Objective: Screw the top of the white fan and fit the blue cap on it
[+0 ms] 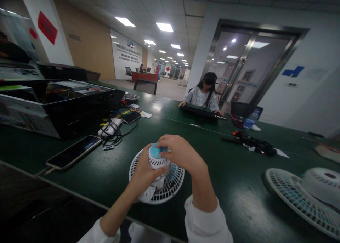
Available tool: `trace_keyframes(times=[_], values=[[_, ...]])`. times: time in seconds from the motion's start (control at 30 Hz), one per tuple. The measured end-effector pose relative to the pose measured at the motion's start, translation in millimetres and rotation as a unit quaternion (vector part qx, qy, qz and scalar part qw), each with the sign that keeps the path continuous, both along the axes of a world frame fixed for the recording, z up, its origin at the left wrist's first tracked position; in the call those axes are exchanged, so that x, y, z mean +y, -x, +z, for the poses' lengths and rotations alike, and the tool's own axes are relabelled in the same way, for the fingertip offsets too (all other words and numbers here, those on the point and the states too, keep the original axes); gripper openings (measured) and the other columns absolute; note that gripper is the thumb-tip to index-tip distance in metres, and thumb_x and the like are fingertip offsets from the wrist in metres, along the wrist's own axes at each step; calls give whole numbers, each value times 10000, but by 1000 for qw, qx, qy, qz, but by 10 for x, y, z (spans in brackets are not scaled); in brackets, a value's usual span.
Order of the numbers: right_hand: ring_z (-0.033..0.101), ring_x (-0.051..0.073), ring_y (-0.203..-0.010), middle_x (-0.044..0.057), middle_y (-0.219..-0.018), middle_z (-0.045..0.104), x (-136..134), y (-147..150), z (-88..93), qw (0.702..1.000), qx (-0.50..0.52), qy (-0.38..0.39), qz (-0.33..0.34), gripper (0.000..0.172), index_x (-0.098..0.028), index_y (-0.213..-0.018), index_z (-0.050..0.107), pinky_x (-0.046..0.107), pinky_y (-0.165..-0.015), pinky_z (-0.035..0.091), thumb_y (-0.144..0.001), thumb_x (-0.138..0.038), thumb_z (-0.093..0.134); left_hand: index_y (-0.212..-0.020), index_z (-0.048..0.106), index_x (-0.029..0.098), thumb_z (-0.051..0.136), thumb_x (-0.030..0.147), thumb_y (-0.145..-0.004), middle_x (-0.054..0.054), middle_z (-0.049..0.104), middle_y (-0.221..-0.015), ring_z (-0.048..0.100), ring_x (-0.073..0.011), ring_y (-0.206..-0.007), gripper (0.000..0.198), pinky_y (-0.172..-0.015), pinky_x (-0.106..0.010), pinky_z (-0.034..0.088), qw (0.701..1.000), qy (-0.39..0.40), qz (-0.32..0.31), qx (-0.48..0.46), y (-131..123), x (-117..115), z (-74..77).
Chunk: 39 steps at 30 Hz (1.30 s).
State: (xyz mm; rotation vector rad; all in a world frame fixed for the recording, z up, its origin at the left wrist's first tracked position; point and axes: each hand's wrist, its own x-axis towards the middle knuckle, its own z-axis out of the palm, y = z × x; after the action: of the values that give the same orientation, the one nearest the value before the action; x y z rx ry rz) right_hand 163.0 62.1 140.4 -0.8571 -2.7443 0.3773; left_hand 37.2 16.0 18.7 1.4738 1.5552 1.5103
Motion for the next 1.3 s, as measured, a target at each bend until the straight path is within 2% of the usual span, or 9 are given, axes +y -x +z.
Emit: trace_keyframes(times=[0.2, 0.37, 0.47, 0.57, 0.67, 0.73, 0.87, 1.07, 1.3], values=[[577, 105, -762, 34, -1068, 635, 1, 13, -12, 1000, 7, -3, -3, 226, -188, -976, 671, 258, -742, 432, -778, -97, 612, -1240, 378, 208, 719, 225, -595, -82, 479, -1246, 448, -263, -1187, 730, -1029, -454, 326, 1000, 0, 1, -6, -9, -15, 40], [531, 98, -712, 20, -928, 616, 59, 41, -35, 1000, 9, -19, -14, 117, -163, -895, 642, 237, -678, 387, -778, -174, 650, -1219, 390, 213, 713, 211, -594, -74, 492, -1216, 460, -260, -1176, 704, -1024, -444, 336, 1000, 9, -4, -7, -11, -23, 73], [531, 118, -700, 16, -795, 606, 59, 108, -58, 998, -11, -38, -57, 114, -152, -822, 613, 233, -614, 352, -813, -265, 624, -1218, 387, 222, 718, 204, -586, -74, 491, -1222, 459, -265, -1188, 713, -1018, -444, 344, 1000, 11, -3, -18, -12, -19, 69], [579, 156, -716, 49, -801, 634, -24, 233, -72, 988, -56, -58, -129, 161, -159, -916, 591, 244, -597, 359, -853, -304, 561, -1208, 398, 219, 717, 187, -577, -71, 503, -1207, 476, -260, -1169, 707, -1005, -440, 358, 1000, 0, -2, -18, -22, -12, 62], [638, 227, -762, 119, -845, 663, -130, 372, -82, 962, -117, -98, -226, 202, -149, -1061, 537, 284, -614, 401, -897, -220, 443, -1203, 402, 214, 722, 204, -580, -71, 514, -1197, 482, -257, -1160, 700, -1006, -437, 358, 1000, -7, -6, -18, -31, -10, 58], [655, 252, -768, 152, -857, 669, -167, 410, -80, 951, -141, -108, -252, 233, -135, -1075, 526, 303, -610, 418, -914, -159, 359, -1211, 392, 206, 722, 212, -583, -78, 507, -1211, 475, -256, -1169, 709, -1017, -438, 349, 1000, -4, -5, -22, -33, -8, 53], [650, 226, -780, 119, -863, 672, -152, 260, -32, 973, -102, -94, -183, 244, -148, -1028, 571, 302, -648, 431, -926, -155, 350, -1216, 388, 202, 717, 194, -577, -81, 494, -1226, 461, -260, -1180, 719, -1030, -450, 331, 1000, -3, 0, -13, -27, -3, 30], [562, 177, -1007, 79, -1102, 604, -115, -1, 0, 997, -2, -60, -44, 284, -187, -1029, 650, 299, -853, 418, -827, -62, 495, -1224, 381, 220, 714, 222, -594, -72, 487, -1231, 462, -267, -1178, 713, -1021, -461, 335, 1000, 0, 0, -7, -17, -3, 26], [572, 173, -952, 70, -1004, 631, -83, 91, -55, 998, -15, -59, -23, 176, -153, -958, 659, 305, -836, 420, -807, -109, 581, -1218, 384, 224, 709, 217, -599, -73, 488, -1232, 460, -266, -1181, 700, -1022, -456, 337, 1000, 9, -5, -16, -16, -17, 57]])
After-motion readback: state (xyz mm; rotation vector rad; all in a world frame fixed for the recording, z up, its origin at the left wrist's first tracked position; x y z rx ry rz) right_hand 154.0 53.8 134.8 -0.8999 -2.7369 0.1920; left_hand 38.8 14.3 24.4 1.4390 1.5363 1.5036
